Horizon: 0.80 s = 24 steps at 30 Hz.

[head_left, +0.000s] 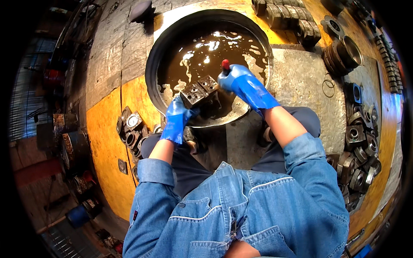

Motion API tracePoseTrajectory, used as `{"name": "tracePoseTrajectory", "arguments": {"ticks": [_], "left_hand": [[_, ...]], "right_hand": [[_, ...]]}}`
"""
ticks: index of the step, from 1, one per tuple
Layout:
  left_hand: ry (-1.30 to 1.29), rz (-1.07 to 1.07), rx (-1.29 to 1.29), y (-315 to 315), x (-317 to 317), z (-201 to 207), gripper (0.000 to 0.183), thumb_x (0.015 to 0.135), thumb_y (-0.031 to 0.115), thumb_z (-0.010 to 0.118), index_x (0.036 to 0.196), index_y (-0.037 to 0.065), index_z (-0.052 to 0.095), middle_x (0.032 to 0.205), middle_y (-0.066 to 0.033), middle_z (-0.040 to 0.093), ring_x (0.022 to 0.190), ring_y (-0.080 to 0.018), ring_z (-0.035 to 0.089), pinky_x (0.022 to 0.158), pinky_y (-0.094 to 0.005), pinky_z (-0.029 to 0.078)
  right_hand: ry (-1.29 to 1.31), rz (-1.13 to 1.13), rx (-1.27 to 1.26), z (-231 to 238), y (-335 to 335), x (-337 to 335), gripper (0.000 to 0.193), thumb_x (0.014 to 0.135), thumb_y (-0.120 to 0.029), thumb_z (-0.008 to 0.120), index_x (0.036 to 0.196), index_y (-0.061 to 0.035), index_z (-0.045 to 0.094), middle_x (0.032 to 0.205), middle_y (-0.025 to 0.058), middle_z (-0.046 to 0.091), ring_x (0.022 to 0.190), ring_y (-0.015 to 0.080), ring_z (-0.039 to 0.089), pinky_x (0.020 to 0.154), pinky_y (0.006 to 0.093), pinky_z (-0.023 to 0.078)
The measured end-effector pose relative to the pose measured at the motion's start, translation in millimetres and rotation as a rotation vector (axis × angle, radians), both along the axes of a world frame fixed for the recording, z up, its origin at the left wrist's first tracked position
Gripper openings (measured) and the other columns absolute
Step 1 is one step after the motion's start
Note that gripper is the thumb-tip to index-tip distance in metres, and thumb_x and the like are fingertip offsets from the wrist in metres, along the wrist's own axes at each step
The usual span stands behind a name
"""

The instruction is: The person washes metal components in a basin filled with liquid by scrubbing them with a brush and their gloved hands.

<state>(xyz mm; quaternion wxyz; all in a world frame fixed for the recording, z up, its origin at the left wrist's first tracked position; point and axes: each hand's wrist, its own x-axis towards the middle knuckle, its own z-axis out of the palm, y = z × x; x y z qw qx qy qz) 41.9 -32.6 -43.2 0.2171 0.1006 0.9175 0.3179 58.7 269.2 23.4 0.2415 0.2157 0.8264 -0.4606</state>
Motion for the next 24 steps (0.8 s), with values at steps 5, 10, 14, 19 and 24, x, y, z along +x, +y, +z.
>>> {"name": "tracePoseTrajectory", "arguments": {"ticks": [5, 10, 14, 19, 24], "left_hand": [[0.007, -0.042, -0.176, 42.7, 6.5, 36.8, 0.068, 0.078, 0.021, 0.096, 0.138, 0.006, 0.069, 0.125, -0.0157, 0.080, 0.118, -0.0322, 0.075, 0.103, -0.0417, 0.057], [0.029, -0.026, -0.121, -9.5, 8.0, 16.6, 0.072, 0.078, 0.032, 0.096, 0.139, 0.006, 0.068, 0.127, -0.0176, 0.079, 0.120, -0.0343, 0.075, 0.103, -0.0434, 0.057], [-0.040, -0.010, -0.184, 28.9, 8.9, 42.3, 0.071, 0.079, 0.023, 0.094, 0.142, 0.007, 0.067, 0.129, -0.0155, 0.079, 0.120, -0.0309, 0.074, 0.104, -0.0418, 0.057], [-0.045, -0.011, -0.103, 23.8, 1.9, 15.2, 0.077, 0.076, 0.024, 0.096, 0.144, 0.007, 0.065, 0.130, -0.0161, 0.079, 0.121, -0.0322, 0.074, 0.105, -0.0418, 0.057], [-0.049, -0.008, 0.077, -3.2, -6.9, -18.5, 0.084, 0.071, 0.028, 0.099, 0.145, 0.007, 0.065, 0.130, -0.0173, 0.078, 0.122, -0.0327, 0.074, 0.105, -0.0406, 0.057]], "right_hand": [[-0.028, -0.034, 0.330, -60.8, 32.0, -8.3, 0.035, 0.098, -0.035, 0.068, 0.120, -0.0106, 0.081, 0.113, 0.0170, 0.081, 0.107, 0.0407, 0.078, 0.095, 0.0466, 0.062], [0.154, -0.291, -0.446, -12.5, -0.8, 8.6, 0.021, 0.095, -0.023, 0.068, 0.088, -0.0040, 0.071, 0.070, 0.0026, 0.065, 0.065, 0.0127, 0.058, 0.065, 0.0310, 0.046], [0.354, -0.201, -0.546, 30.0, 12.1, 31.9, 0.036, 0.097, -0.039, 0.066, 0.097, -0.0047, 0.075, 0.079, 0.0048, 0.067, 0.069, 0.0146, 0.058, 0.066, 0.0330, 0.045], [0.232, -0.068, -0.486, -37.5, 28.0, 1.1, 0.029, 0.093, -0.028, 0.074, 0.107, -0.0025, 0.077, 0.096, 0.0138, 0.081, 0.086, 0.0184, 0.076, 0.079, 0.0338, 0.058], [0.285, -0.107, -0.426, -27.2, 25.4, 0.3, 0.036, 0.092, -0.035, 0.076, 0.111, -0.0042, 0.078, 0.094, 0.0112, 0.080, 0.088, 0.0198, 0.075, 0.083, 0.0346, 0.058]]}}
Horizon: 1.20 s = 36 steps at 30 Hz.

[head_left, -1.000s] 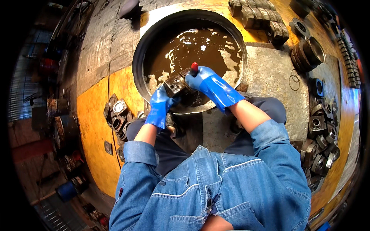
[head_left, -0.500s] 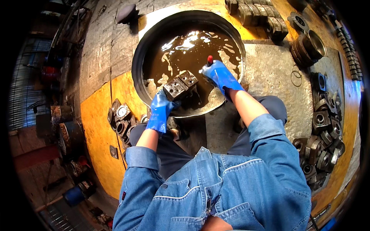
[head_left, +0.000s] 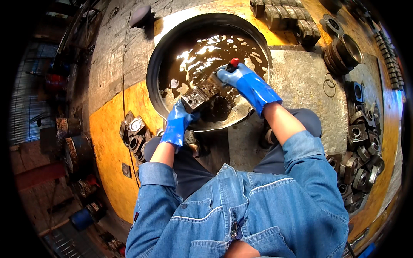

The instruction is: The person washes metal components in a basin filled with liquid by scrubbing them with a brush and their gloved hands.

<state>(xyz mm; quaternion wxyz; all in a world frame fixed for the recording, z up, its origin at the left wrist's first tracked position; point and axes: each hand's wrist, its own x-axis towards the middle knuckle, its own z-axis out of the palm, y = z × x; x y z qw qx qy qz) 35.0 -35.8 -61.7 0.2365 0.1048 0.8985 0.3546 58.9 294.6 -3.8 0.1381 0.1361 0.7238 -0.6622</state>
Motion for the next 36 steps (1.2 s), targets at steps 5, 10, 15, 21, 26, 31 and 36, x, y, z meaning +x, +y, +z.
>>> {"name": "tracePoseTrajectory", "arguments": {"ticks": [5, 10, 15, 21, 26, 31, 36], "left_hand": [[-0.020, -0.008, 0.002, -1.2, -8.8, -7.1, 0.084, 0.071, 0.023, 0.099, 0.145, 0.005, 0.065, 0.130, -0.0162, 0.079, 0.121, -0.0289, 0.074, 0.106, -0.0387, 0.056], [0.008, -0.084, -0.262, 31.0, -14.8, 21.9, 0.081, 0.073, 0.013, 0.100, 0.145, 0.000, 0.065, 0.133, -0.0142, 0.078, 0.120, -0.0218, 0.073, 0.106, -0.0362, 0.057], [-0.056, -0.007, -0.102, 41.7, -16.3, 34.6, 0.066, 0.072, 0.023, 0.096, 0.129, 0.000, 0.073, 0.119, -0.0224, 0.080, 0.112, -0.0358, 0.077, 0.097, -0.0422, 0.060], [-0.006, -0.002, -0.103, 108.9, -20.0, 51.3, 0.057, 0.080, 0.029, 0.091, 0.122, -0.006, 0.073, 0.115, -0.0262, 0.079, 0.107, -0.0374, 0.078, 0.093, -0.0447, 0.060], [-0.206, 0.271, 0.021, 147.3, -1.7, 77.5, 0.047, 0.085, 0.024, 0.085, 0.117, -0.008, 0.071, 0.102, -0.0270, 0.077, 0.090, -0.0378, 0.078, 0.075, -0.0442, 0.060], [0.305, -0.518, -0.193, 111.3, -36.6, 39.5, 0.020, 0.084, 0.015, 0.080, 0.100, 0.005, 0.076, 0.088, -0.0182, 0.078, 0.080, -0.0339, 0.075, 0.074, -0.0416, 0.058], [0.160, -0.436, 0.045, 108.2, -27.0, 33.8, 0.025, 0.092, 0.015, 0.072, 0.115, 0.011, 0.082, 0.101, -0.0245, 0.076, 0.095, -0.0363, 0.075, 0.087, -0.0410, 0.060]], "right_hand": [[-0.035, 0.101, 0.158, 24.6, 3.5, 9.9, 0.036, 0.092, -0.038, 0.074, 0.109, -0.0061, 0.080, 0.099, 0.0137, 0.081, 0.089, 0.0252, 0.075, 0.088, 0.0386, 0.058], [-0.209, -0.087, 0.534, -21.8, 18.7, -8.3, 0.047, 0.093, -0.042, 0.074, 0.123, -0.0058, 0.075, 0.114, 0.0214, 0.079, 0.110, 0.0348, 0.076, 0.100, 0.0416, 0.057], [0.016, -0.308, 0.497, 13.6, 8.3, -11.8, 0.056, 0.094, -0.045, 0.073, 0.141, -0.0155, 0.072, 0.113, 0.0187, 0.080, 0.105, 0.0298, 0.078, 0.097, 0.0404, 0.060], [0.016, -0.312, 0.340, 5.2, 18.9, -14.2, 0.044, 0.096, -0.033, 0.072, 0.134, -0.0115, 0.077, 0.107, 0.0138, 0.082, 0.095, 0.0228, 0.078, 0.092, 0.0350, 0.061], [-0.124, -0.017, 0.314, 6.9, 6.4, -8.0, 0.043, 0.095, -0.028, 0.066, 0.131, -0.0070, 0.078, 0.112, 0.0170, 0.082, 0.103, 0.0270, 0.079, 0.096, 0.0375, 0.059], [-0.252, 0.121, 0.229, 8.7, -22.1, 1.1, 0.047, 0.088, -0.028, 0.073, 0.126, -0.0008, 0.077, 0.114, 0.0241, 0.079, 0.105, 0.0316, 0.078, 0.092, 0.0407, 0.059], [-0.354, 0.197, 0.186, -29.7, -33.3, 17.9, 0.053, 0.079, -0.027, 0.083, 0.122, 0.0025, 0.079, 0.108, 0.0214, 0.081, 0.098, 0.0281, 0.078, 0.088, 0.0403, 0.059]]}}
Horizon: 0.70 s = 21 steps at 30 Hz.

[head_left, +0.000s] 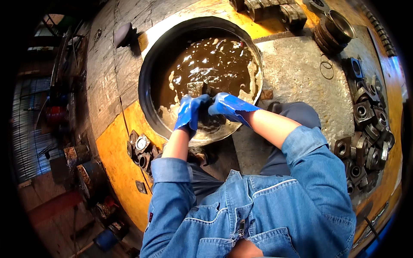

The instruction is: The person washes metal components in a basin filled with liquid by scrubbing them with a brush and their gloved hands.

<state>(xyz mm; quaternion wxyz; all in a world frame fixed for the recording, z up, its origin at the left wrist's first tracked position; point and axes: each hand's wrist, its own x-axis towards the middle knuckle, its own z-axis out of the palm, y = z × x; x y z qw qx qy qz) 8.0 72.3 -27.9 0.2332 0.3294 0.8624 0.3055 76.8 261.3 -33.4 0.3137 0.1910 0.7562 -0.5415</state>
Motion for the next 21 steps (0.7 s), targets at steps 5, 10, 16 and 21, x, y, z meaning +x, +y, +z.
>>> {"name": "tracePoseTrajectory", "arguments": {"ticks": [5, 10, 16, 21], "left_hand": [[-0.613, 0.528, 0.112, -54.7, -9.0, -8.3, 0.050, 0.105, 0.047, 0.074, 0.123, 0.000, 0.077, 0.118, -0.0186, 0.076, 0.109, -0.0251, 0.070, 0.095, -0.0372, 0.055], [-0.740, 0.634, 0.166, -58.6, 17.7, -3.8, 0.055, 0.105, 0.046, 0.074, 0.125, -0.005, 0.073, 0.114, -0.0143, 0.078, 0.102, -0.0212, 0.073, 0.089, -0.0351, 0.057], [-0.792, 0.615, 0.290, -49.8, 22.6, -10.8, 0.055, 0.105, 0.049, 0.073, 0.121, -0.003, 0.075, 0.108, -0.0129, 0.079, 0.099, -0.0209, 0.072, 0.089, -0.0349, 0.056], [-0.823, 0.629, 0.305, -49.9, 2.9, -19.1, 0.067, 0.106, 0.058, 0.067, 0.132, -0.003, 0.075, 0.122, -0.0154, 0.078, 0.112, -0.0227, 0.071, 0.100, -0.0348, 0.054]], "right_hand": [[0.057, 0.166, 0.014, 14.4, -29.3, 14.0, 0.060, 0.074, -0.029, 0.090, 0.125, 0.0022, 0.079, 0.119, 0.0218, 0.079, 0.106, 0.0243, 0.077, 0.089, 0.0403, 0.058], [0.549, 0.451, -0.109, -20.5, -18.6, 28.7, 0.054, 0.079, -0.033, 0.086, 0.129, -0.0102, 0.080, 0.122, 0.0241, 0.077, 0.111, 0.0304, 0.076, 0.092, 0.0413, 0.057], [0.138, -0.039, -0.583, -0.8, -25.4, 31.7, 0.041, 0.091, -0.028, 0.083, 0.119, 0.0012, 0.081, 0.104, 0.0178, 0.078, 0.097, 0.0238, 0.072, 0.085, 0.0370, 0.055], [0.178, 0.032, -0.335, 56.0, -14.7, 17.4, 0.032, 0.101, -0.026, 0.078, 0.114, 0.0037, 0.082, 0.098, 0.0103, 0.080, 0.092, 0.0147, 0.073, 0.086, 0.0326, 0.055]]}}
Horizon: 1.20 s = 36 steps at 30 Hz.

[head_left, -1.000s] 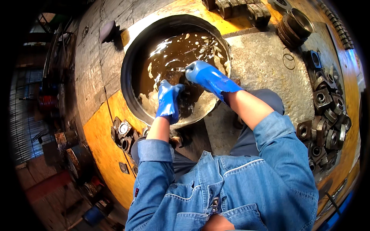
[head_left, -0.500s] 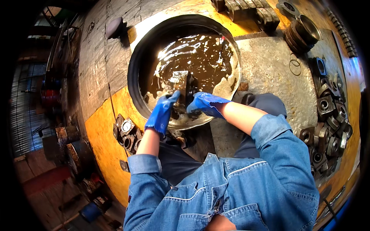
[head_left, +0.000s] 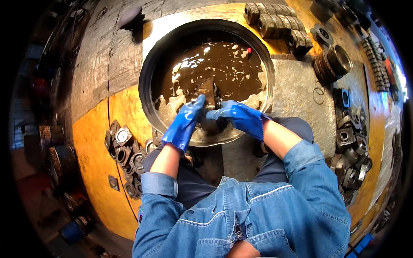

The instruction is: The person washes metal components in a basin filled with liquid by scrubbing them with a brush and their gloved hands.

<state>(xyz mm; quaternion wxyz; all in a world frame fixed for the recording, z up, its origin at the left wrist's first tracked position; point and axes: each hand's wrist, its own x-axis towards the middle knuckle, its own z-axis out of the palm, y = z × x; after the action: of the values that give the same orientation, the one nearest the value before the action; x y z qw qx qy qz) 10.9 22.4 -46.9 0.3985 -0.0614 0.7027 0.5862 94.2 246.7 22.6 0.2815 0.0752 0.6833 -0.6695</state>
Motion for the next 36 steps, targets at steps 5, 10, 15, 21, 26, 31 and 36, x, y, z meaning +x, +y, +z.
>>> {"name": "tracePoseTrajectory", "arguments": {"ticks": [5, 10, 15, 21, 26, 31, 36], "left_hand": [[0.122, -0.031, 0.078, 4.9, -3.1, 1.8, 0.066, 0.108, 0.047, 0.059, 0.157, 0.003, 0.057, 0.152, -0.0207, 0.064, 0.136, -0.0309, 0.065, 0.115, -0.0377, 0.050], [0.784, -0.300, -0.329, 13.7, 8.0, 12.8, 0.066, 0.091, -0.010, 0.070, 0.155, 0.000, 0.054, 0.143, -0.0299, 0.067, 0.136, -0.0411, 0.066, 0.114, -0.0441, 0.054], [0.516, -0.043, 0.009, -6.0, 15.1, -7.1, 0.049, 0.106, 0.003, 0.061, 0.154, -0.001, 0.054, 0.137, -0.0224, 0.071, 0.128, -0.0306, 0.071, 0.109, -0.0405, 0.058], [0.634, -0.049, 0.258, 6.0, 28.2, -17.7, 0.037, 0.116, 0.015, 0.050, 0.151, 0.002, 0.056, 0.138, -0.0169, 0.071, 0.122, -0.0243, 0.073, 0.103, -0.0380, 0.061], [0.644, 0.031, 0.454, 19.3, 26.9, -35.6, 0.036, 0.113, 0.023, 0.054, 0.145, 0.007, 0.061, 0.125, -0.0133, 0.076, 0.108, -0.0235, 0.075, 0.092, -0.0381, 0.062], [0.654, -0.074, 0.310, 15.2, 54.2, 14.2, 0.050, 0.109, 0.010, 0.050, 0.158, 0.012, 0.056, 0.128, -0.0134, 0.075, 0.100, -0.0238, 0.076, 0.081, -0.0363, 0.061], [0.710, -0.210, 0.188, -11.9, 74.1, 73.8, 0.065, 0.102, -0.009, 0.048, 0.163, 0.012, 0.050, 0.157, -0.0187, 0.060, 0.133, -0.0289, 0.068, 0.106, -0.0392, 0.060]], "right_hand": [[-0.014, -0.162, -0.218, -36.4, -5.3, -4.9, 0.043, 0.103, -0.037, 0.078, 0.108, 0.0049, 0.081, 0.085, 0.0063, 0.075, 0.078, 0.0124, 0.066, 0.071, 0.0322, 0.053], [-0.005, -0.256, -0.176, -37.9, -6.7, -18.8, 0.051, 0.101, -0.048, 0.077, 0.097, 0.0036, 0.078, 0.076, 0.0032, 0.068, 0.073, 0.0107, 0.060, 0.065, 0.0298, 0.049], [0.009, -0.076, 0.110, -9.8, -20.1, -25.5, 0.059, 0.097, -0.054, 0.078, 0.096, 0.0056, 0.077, 0.077, 0.0064, 0.068, 0.073, 0.0128, 0.059, 0.064, 0.0334, 0.047], [0.074, -0.047, 0.258, 48.2, -17.2, -6.9, 0.062, 0.097, -0.053, 0.078, 0.112, 0.0065, 0.076, 0.091, 0.0069, 0.071, 0.087, 0.0145, 0.060, 0.078, 0.0326, 0.049], [0.109, 0.009, 0.534, 120.1, -42.7, 12.7, 0.067, 0.096, -0.056, 0.076, 0.119, 0.0071, 0.076, 0.095, 0.0060, 0.071, 0.090, 0.0151, 0.059, 0.082, 0.0324, 0.049], [0.135, 0.014, 0.524, 134.6, -41.7, 33.8, 0.069, 0.095, -0.058, 0.075, 0.110, 0.0091, 0.073, 0.087, 0.0044, 0.064, 0.083, 0.0139, 0.054, 0.074, 0.0317, 0.045], [0.121, -0.011, 0.589, 123.6, -35.2, 47.2, 0.061, 0.095, -0.060, 0.075, 0.094, 0.0005, 0.068, 0.081, -0.0022, 0.053, 0.077, 0.0107, 0.046, 0.066, 0.0319, 0.036]]}}
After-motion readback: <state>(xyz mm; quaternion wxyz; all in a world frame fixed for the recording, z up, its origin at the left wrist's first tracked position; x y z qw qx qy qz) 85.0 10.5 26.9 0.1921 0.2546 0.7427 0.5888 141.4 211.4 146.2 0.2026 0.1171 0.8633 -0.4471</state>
